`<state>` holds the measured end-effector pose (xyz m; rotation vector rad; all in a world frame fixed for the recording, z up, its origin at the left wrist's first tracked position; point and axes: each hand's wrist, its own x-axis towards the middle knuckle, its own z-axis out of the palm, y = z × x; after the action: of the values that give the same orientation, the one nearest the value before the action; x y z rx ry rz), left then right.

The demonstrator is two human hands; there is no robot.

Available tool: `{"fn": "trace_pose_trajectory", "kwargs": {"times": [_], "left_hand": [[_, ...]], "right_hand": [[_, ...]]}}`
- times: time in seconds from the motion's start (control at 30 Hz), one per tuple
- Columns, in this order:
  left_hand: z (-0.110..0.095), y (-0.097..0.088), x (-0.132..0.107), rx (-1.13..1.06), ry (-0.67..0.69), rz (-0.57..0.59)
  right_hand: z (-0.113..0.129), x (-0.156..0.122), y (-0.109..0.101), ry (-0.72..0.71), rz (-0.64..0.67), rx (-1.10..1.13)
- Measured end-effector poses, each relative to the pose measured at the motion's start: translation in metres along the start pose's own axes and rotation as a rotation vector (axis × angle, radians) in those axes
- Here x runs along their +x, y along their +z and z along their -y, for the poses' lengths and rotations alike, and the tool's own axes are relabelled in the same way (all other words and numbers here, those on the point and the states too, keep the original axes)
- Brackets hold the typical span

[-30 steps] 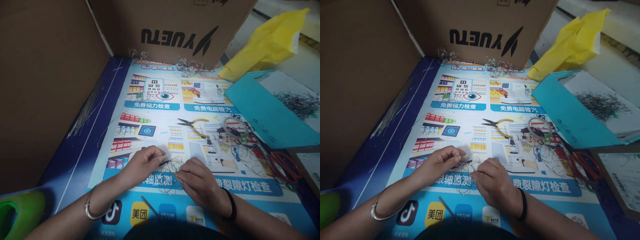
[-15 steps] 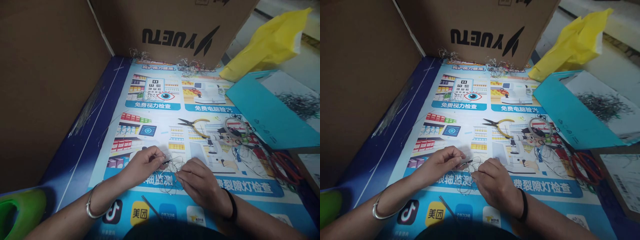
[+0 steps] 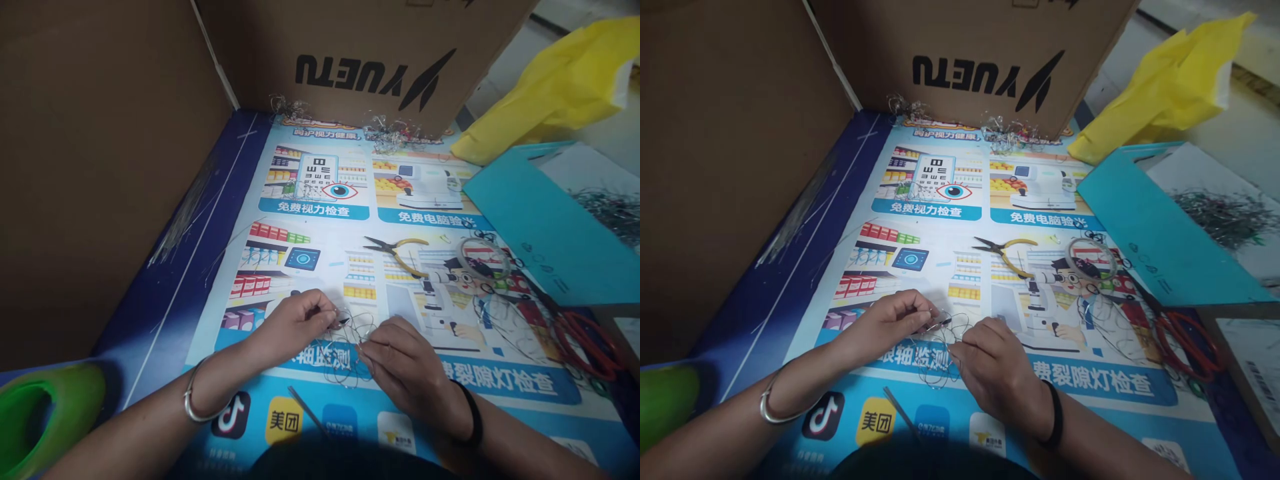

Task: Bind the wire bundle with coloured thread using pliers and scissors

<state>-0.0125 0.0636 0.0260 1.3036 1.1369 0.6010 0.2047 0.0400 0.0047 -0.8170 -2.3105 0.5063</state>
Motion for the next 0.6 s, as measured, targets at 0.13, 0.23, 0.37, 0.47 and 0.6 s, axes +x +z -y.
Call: {"fn": "trace_pose_trajectory", "kwargs": {"times": [0.13, 0.23, 0.37, 0.47, 0.6], "left_hand": [[0.0027, -0.001, 0.0006, 0.016, 0.006, 0.009], [0.0043, -0.0008, 0.0014, 0.017, 0.014, 0.018], [0.0049, 0.0012, 0.0021, -0.048, 0.024, 0.004], [0.0045, 0.0029, 0.002, -0.166, 0.027, 0.0], [0.0035, 0.0033, 0.0015, -0.22, 0.023, 0.012]], "right_hand": [[-0.0002, 0.0, 0.0005, -0.01, -0.009, -0.003], [0.0001, 0.0002, 0.0005, -0.022, -0.025, -0.024], [-0.0004, -0.0009, 0.0008, -0.032, -0.026, -0.055], [-0.0021, -0.0036, 0.002, -0.049, -0.016, -0.088], [-0.0053, -0.008, 0.0026, -0.077, 0.007, -0.13]]}}
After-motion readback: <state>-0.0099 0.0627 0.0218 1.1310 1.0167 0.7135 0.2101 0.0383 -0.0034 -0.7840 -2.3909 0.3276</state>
